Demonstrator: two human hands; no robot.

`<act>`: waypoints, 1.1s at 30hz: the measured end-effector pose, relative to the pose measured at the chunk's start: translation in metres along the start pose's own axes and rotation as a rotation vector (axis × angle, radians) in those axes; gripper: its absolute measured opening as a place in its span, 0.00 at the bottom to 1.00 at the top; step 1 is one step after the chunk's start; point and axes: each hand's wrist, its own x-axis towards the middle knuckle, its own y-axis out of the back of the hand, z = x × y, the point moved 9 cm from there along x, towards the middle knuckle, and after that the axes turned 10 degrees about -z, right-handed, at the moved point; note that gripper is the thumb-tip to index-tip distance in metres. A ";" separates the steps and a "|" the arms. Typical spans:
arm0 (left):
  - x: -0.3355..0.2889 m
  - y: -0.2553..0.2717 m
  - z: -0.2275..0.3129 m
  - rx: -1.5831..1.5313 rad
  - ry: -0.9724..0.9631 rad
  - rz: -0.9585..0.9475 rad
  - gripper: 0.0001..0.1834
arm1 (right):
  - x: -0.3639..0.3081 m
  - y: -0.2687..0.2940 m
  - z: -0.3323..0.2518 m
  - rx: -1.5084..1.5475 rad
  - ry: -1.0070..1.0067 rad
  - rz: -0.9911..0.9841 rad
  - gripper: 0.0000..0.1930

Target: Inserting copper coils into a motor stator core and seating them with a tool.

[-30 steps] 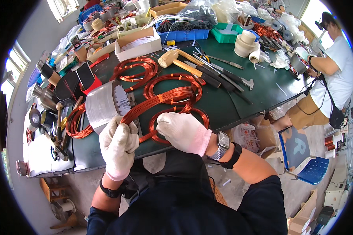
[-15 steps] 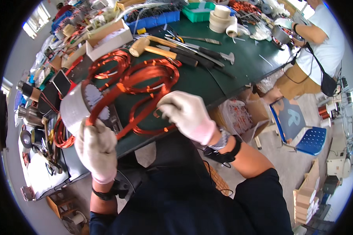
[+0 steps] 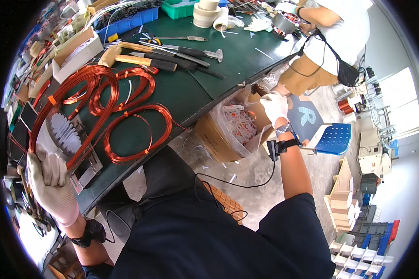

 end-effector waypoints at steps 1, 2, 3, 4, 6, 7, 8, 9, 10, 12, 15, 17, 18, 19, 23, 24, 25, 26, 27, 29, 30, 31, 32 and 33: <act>-0.001 0.000 0.001 -0.044 0.028 -0.037 0.18 | 0.002 0.012 -0.024 0.072 -0.040 0.001 0.13; -0.001 -0.001 0.003 -0.087 0.054 -0.077 0.17 | 0.002 0.028 -0.049 0.145 -0.082 0.005 0.13; 0.000 0.003 0.004 -0.080 0.045 -0.100 0.15 | 0.004 0.042 -0.083 0.361 -0.013 0.003 0.13; -0.001 0.002 0.006 0.005 0.035 -0.052 0.15 | 0.004 0.056 -0.128 0.593 0.060 -0.008 0.13; 0.006 -0.009 -0.005 0.017 0.103 -0.089 0.16 | -0.010 0.089 -0.215 0.889 0.119 -0.132 0.13; 0.010 -0.018 -0.006 0.053 0.090 -0.054 0.16 | -0.017 0.103 -0.269 0.776 0.332 -0.144 0.16; 0.012 -0.026 -0.001 0.085 0.068 -0.014 0.17 | -0.024 0.112 -0.322 0.651 0.550 -0.139 0.19; 0.016 -0.034 0.004 0.097 0.086 -0.052 0.17 | -0.029 0.107 -0.359 0.625 0.685 -0.125 0.23; 0.017 -0.035 0.013 0.143 0.101 -0.104 0.18 | -0.035 0.102 -0.397 0.595 0.826 -0.106 0.27; 0.019 -0.038 0.023 0.179 0.064 -0.033 0.19 | -0.038 0.087 -0.452 0.612 0.977 -0.142 0.32; 0.026 -0.037 0.025 0.171 0.057 -0.116 0.18 | -0.055 0.099 -0.495 0.791 1.138 -0.204 0.24; 0.025 -0.030 0.028 0.144 0.103 -0.102 0.17 | -0.064 0.108 -0.497 0.873 1.108 -0.101 0.14; 0.025 -0.025 0.027 0.111 0.114 -0.130 0.17 | -0.064 0.110 -0.493 0.856 1.067 -0.064 0.11; 0.026 -0.024 0.027 0.098 0.100 -0.124 0.17 | -0.059 0.111 -0.490 0.813 1.048 0.025 0.08; 0.027 -0.030 0.024 0.118 0.074 -0.135 0.18 | -0.049 0.103 -0.490 0.765 1.013 0.030 0.08; 0.029 -0.029 0.023 0.100 0.082 -0.126 0.18 | -0.049 0.104 -0.491 0.763 1.045 0.001 0.10; 0.031 -0.029 0.025 0.101 0.075 -0.136 0.18 | -0.049 0.108 -0.490 0.760 1.077 -0.029 0.11; 0.033 -0.028 0.027 0.099 0.090 -0.145 0.18 | -0.048 0.121 -0.482 0.776 1.108 -0.001 0.16; 0.034 -0.027 0.026 0.100 0.106 -0.149 0.18 | -0.048 0.142 -0.477 0.714 1.079 0.133 0.20; 0.039 -0.033 0.028 0.163 0.138 -0.168 0.17 | -0.050 0.186 -0.474 0.610 1.020 0.347 0.29; 0.039 -0.034 0.027 0.226 0.174 -0.179 0.17 | -0.049 0.201 -0.484 0.571 0.996 0.429 0.34; 0.043 -0.042 0.026 0.238 0.178 -0.227 0.15 | -0.046 0.211 -0.492 0.592 1.043 0.465 0.37; 0.043 -0.051 0.028 0.340 0.229 -0.270 0.15 | -0.043 0.221 -0.501 0.583 1.090 0.500 0.35; 0.044 -0.055 0.027 0.405 0.254 -0.253 0.13 | -0.035 0.214 -0.505 0.643 1.105 0.472 0.31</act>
